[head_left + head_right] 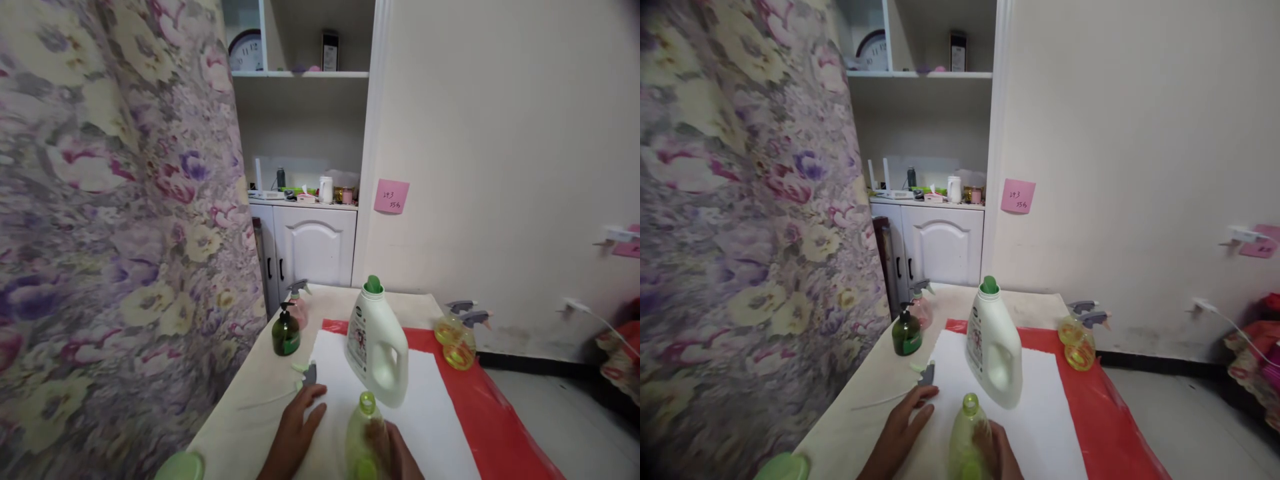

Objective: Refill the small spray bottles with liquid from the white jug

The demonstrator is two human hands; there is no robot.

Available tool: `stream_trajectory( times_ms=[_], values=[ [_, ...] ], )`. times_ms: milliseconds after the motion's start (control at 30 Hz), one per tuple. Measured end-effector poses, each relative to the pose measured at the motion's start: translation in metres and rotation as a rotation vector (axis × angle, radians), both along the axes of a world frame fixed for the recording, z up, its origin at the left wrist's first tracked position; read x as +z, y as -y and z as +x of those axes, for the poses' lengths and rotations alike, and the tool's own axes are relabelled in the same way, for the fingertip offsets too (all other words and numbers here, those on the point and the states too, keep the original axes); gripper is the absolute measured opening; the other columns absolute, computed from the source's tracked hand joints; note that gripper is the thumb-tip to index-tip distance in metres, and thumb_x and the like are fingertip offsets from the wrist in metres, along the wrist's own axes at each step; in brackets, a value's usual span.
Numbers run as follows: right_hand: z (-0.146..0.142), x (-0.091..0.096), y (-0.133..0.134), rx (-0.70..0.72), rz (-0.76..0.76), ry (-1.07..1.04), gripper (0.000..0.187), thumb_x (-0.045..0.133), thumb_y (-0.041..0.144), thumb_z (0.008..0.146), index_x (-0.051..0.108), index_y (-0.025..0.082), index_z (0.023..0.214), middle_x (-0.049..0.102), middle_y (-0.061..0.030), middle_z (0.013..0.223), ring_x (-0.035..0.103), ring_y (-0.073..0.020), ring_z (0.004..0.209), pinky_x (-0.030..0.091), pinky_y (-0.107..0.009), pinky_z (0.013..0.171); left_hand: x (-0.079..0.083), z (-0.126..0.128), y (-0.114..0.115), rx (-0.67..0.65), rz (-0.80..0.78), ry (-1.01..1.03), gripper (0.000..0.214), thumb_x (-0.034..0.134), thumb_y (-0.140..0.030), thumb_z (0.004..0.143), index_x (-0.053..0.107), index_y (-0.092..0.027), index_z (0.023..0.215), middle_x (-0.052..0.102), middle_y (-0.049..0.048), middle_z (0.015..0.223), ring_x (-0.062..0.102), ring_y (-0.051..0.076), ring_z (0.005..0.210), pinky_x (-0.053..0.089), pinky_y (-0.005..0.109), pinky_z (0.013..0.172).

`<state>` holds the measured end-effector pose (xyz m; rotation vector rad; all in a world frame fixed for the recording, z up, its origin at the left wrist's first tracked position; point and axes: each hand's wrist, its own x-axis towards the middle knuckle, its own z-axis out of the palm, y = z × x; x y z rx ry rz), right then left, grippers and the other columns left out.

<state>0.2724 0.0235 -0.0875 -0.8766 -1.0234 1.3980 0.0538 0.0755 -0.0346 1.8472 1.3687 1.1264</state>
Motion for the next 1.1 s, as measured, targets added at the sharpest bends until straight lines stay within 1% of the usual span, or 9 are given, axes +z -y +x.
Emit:
stream_trajectory(
  times_ms=[100, 267, 500, 633, 767, 833, 933, 1000, 1100],
  values=[
    [-0.019, 0.006, -0.013, -0.019, 0.159, 0.083, 0.085, 0.083, 0.052, 0.045, 0.053, 0.021, 0.118, 0.065, -0.0116, 0.115, 0.058, -0.0355, 0.110, 0.041, -0.046, 0.095, 0.004, 0.009, 0.006, -0.098, -0.113, 0.206, 0.033, 0.055, -0.040, 0.086, 0.069, -0.030, 0.115, 0.068, 0.0073, 0.125, 0.060, 0.029, 0.116, 0.044, 0.041, 0.101],
    [-0.031, 0.006, -0.027, 0.007, 0.209, 0.118, 0.080, 0.079, 0.051, 0.056, 0.049, 0.021, 0.124, 0.062, -0.0126, 0.125, 0.053, -0.0351, 0.119, 0.037, -0.047, 0.101, -0.001, 0.014, 0.007, -0.202, -0.086, 0.278, 0.051, 0.068, -0.028, 0.076, 0.061, -0.030, 0.127, 0.062, 0.0065, 0.134, 0.053, 0.030, 0.126, 0.038, 0.043, 0.108],
    [-0.022, 0.000, -0.027, 0.051, 0.256, 0.217, 0.082, 0.076, 0.048, 0.065, 0.043, 0.019, 0.134, 0.051, -0.0154, 0.140, 0.043, -0.0337, 0.132, 0.028, -0.048, 0.111, 0.001, 0.026, 0.009, -0.208, -0.044, 0.260, 0.052, 0.070, -0.020, 0.072, 0.064, -0.030, 0.122, 0.065, 0.0059, 0.130, 0.055, 0.031, 0.123, 0.037, 0.042, 0.109],
    [-0.013, -0.015, -0.026, 0.087, 0.271, 0.236, 0.092, 0.077, 0.050, 0.064, 0.036, 0.017, 0.139, 0.039, -0.0180, 0.149, 0.036, -0.0321, 0.138, 0.024, -0.047, 0.115, 0.003, 0.030, 0.007, -0.153, -0.031, 0.210, 0.051, 0.070, -0.022, 0.071, 0.064, -0.026, 0.121, 0.065, 0.0081, 0.129, 0.056, 0.031, 0.122, 0.038, 0.043, 0.108],
    [0.007, -0.026, -0.018, -0.113, 0.139, 0.253, 0.091, 0.078, 0.059, 0.056, 0.046, 0.018, 0.131, 0.047, -0.0197, 0.144, 0.039, -0.0341, 0.136, 0.034, -0.046, 0.111, 0.004, 0.032, 0.004, -0.129, -0.023, 0.157, 0.054, 0.067, -0.022, 0.069, 0.062, -0.022, 0.123, 0.064, 0.0096, 0.130, 0.055, 0.030, 0.122, 0.039, 0.044, 0.108],
    [0.023, -0.017, -0.014, -0.240, 0.108, 0.254, 0.075, 0.075, 0.059, 0.062, 0.055, 0.021, 0.123, 0.057, -0.0165, 0.135, 0.049, -0.0329, 0.129, 0.041, -0.043, 0.106, 0.004, 0.033, 0.002, -0.139, -0.012, 0.151, 0.053, 0.067, -0.024, 0.070, 0.061, -0.022, 0.123, 0.064, 0.0088, 0.130, 0.055, 0.030, 0.122, 0.039, 0.044, 0.108],
    [0.050, 0.014, -0.015, -0.379, 0.117, 0.264, 0.057, 0.072, 0.055, 0.069, 0.061, 0.021, 0.113, 0.066, -0.0137, 0.124, 0.058, -0.0309, 0.119, 0.048, -0.042, 0.099, 0.003, 0.035, -0.001, -0.149, -0.007, 0.165, 0.052, 0.068, -0.028, 0.071, 0.061, -0.025, 0.123, 0.064, 0.0065, 0.129, 0.055, 0.029, 0.122, 0.039, 0.043, 0.108],
    [0.064, 0.035, -0.021, -0.530, 0.118, 0.250, 0.055, 0.073, 0.054, 0.067, 0.063, 0.020, 0.110, 0.068, -0.0130, 0.120, 0.060, -0.0315, 0.115, 0.052, -0.042, 0.093, 0.003, 0.037, -0.003, -0.150, -0.018, 0.186, 0.050, 0.068, -0.028, 0.071, 0.062, -0.027, 0.121, 0.065, 0.0053, 0.129, 0.055, 0.029, 0.122, 0.039, 0.043, 0.107],
    [0.073, 0.055, -0.039, -0.618, 0.120, 0.279, 0.054, 0.074, 0.052, 0.067, 0.063, 0.020, 0.109, 0.068, -0.0123, 0.118, 0.061, -0.0312, 0.111, 0.052, -0.042, 0.090, 0.005, 0.040, -0.006, -0.154, -0.035, 0.224, 0.046, 0.067, -0.026, 0.072, 0.064, -0.027, 0.118, 0.066, 0.0049, 0.127, 0.055, 0.029, 0.122, 0.039, 0.042, 0.107]
  ],
)
